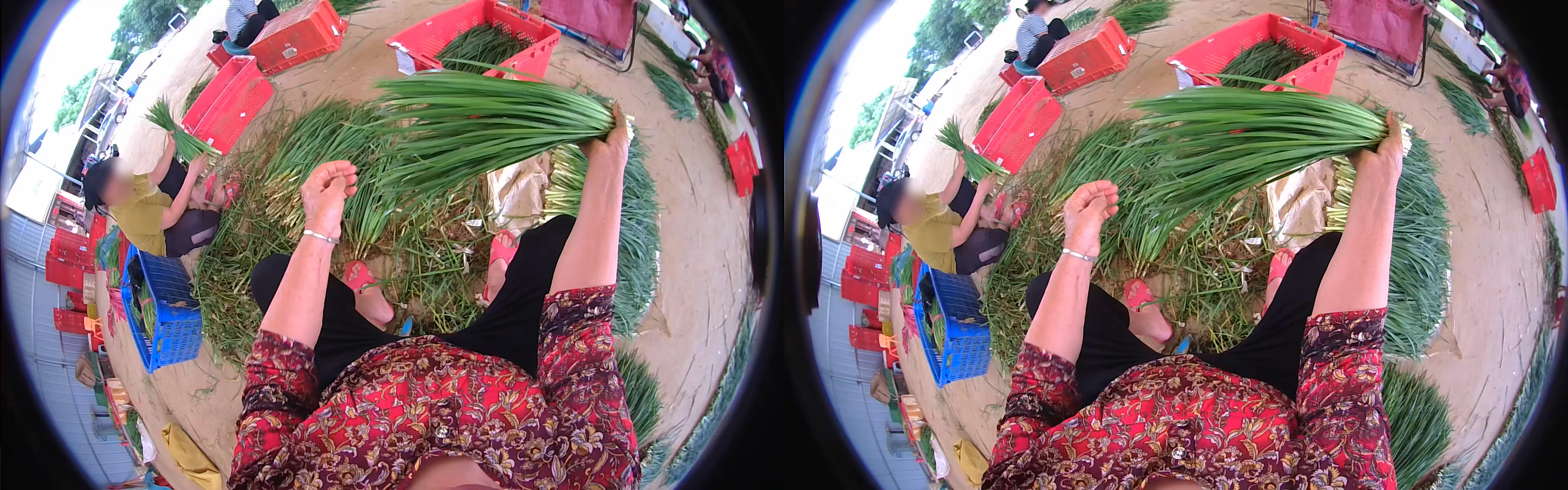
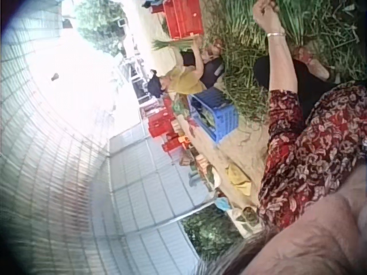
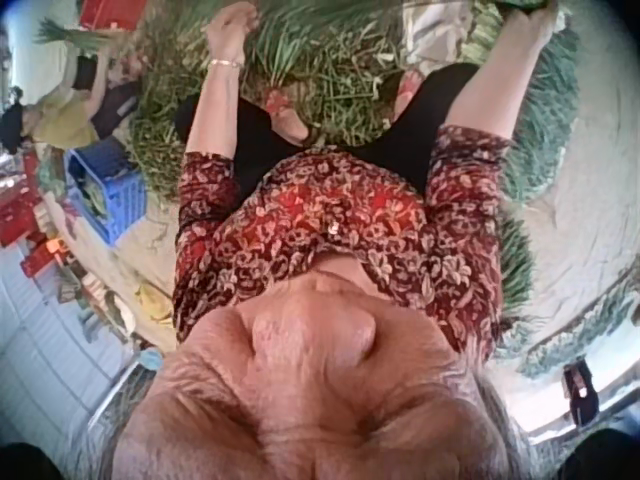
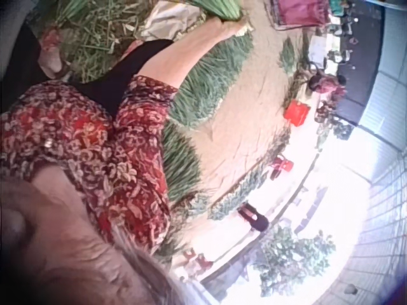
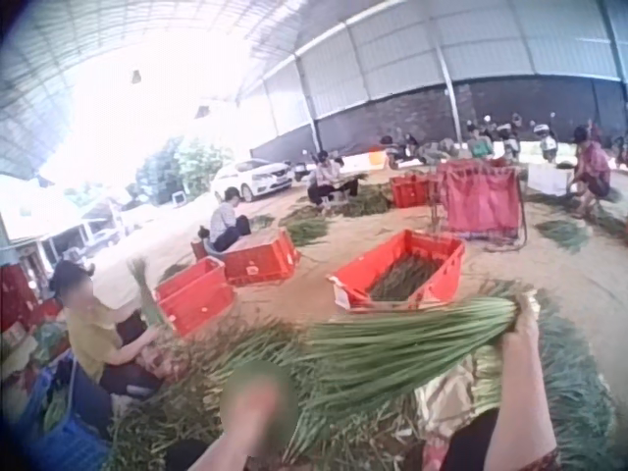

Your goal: The person bundles green leaves by hand, selecting individual stalks, aligning them into a bunch, and wrapping a leaf around the base to secure them.

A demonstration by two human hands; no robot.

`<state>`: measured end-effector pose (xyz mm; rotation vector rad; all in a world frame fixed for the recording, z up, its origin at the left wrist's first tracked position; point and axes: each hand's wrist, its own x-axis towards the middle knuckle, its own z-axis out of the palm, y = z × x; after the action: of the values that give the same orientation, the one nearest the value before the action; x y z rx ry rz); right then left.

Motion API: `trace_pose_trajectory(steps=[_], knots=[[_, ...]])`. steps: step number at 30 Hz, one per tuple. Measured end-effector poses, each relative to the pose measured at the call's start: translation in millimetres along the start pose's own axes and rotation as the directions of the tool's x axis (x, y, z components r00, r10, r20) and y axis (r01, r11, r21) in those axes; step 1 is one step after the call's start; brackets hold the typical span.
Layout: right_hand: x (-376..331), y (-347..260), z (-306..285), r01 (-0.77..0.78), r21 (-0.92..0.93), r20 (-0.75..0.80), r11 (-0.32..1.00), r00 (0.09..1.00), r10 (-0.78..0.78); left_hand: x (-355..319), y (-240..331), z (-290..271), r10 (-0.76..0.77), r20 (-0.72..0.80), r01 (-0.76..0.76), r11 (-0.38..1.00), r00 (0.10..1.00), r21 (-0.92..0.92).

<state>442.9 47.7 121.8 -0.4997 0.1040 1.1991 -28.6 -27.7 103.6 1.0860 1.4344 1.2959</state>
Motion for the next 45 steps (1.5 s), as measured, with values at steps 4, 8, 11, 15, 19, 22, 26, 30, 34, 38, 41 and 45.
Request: trace_pose_trajectory(steps=[4, 8, 11, 15, 19, 22, 26, 30, 34, 38, 41, 45], knots=[[-5.0, 3.3, 4.3, 0.001, -0.051, -0.038, 0.999, 0.999, -0.002, 33.3, -52.2, -14.5, -0.15, 0.051, 0.152, 0.988, 0.987, -0.023], [2.3, -5.5, -2.1, -0.025, -0.083, 0.006, 0.996, 1.0, 0.025, 34.7, -58.1, 5.4, -0.218, 0.238, 0.224, 0.974, 0.946, 0.002], [-1.6, -1.3, 0.2, -0.031, -0.097, -0.007, 0.995, 0.999, 0.031, 28.8, -55.2, 7.3, -0.152, 0.271, 0.151, 0.988, 0.95, 0.026], [-3.5, -2.3, -0.2, -0.001, -0.121, -0.023, 0.993, 1.0, -0.002, 19.0, -48.6, 5.0, -0.082, 0.334, 0.061, 0.995, 0.939, 0.074], [6.1, -7.1, -7.5, 0.01, -0.106, 0.012, 0.994, 1.0, -0.008, 1.1, -38.0, 4.0, -0.07, 0.362, 0.056, 0.997, 0.93, 0.049], [3.6, -1.7, -5.4, 0.02, -0.114, 0.007, 0.993, 1.0, -0.019, -10.5, -35.2, 2.8, -0.087, 0.389, 0.115, 0.992, 0.917, -0.048], [1.2, 0.4, -3.1, 0.02, -0.13, 0.002, 0.991, 1.0, -0.02, -21.5, -31.0, 10.0, -0.108, 0.334, 0.158, 0.979, 0.936, -0.126], [-9.1, 7.0, 4.5, 0.008, -0.123, -0.011, 0.992, 1.0, -0.01, -21.0, -38.1, 14.1, -0.074, 0.299, 0.131, 0.976, 0.951, -0.175], [-22.5, 14.4, 12.8, 0.068, -0.173, -0.054, 0.983, 0.995, -0.078, -21.1, -39.6, 22.2, -0.095, 0.282, 0.147, 0.975, 0.955, -0.167], [-16.9, 11.7, 8.9, 0.067, -0.174, -0.044, 0.982, 0.996, -0.076, -14.8, -46.9, 26.0, -0.068, 0.262, 0.072, 0.997, 0.963, -0.004], [-12.6, 11.8, 6.1, 0.043, -0.146, -0.015, 0.988, 0.999, -0.046, -10.6, -55.0, 24.6, -0.028, 0.252, -0.01, 0.989, 0.967, 0.148], [-13.4, 10.6, 3.9, 0.044, -0.162, -0.006, 0.986, 0.999, -0.046, -15.6, -50.9, 28.8, 0.165, 0.314, -0.309, 0.813, 0.935, 0.494]])
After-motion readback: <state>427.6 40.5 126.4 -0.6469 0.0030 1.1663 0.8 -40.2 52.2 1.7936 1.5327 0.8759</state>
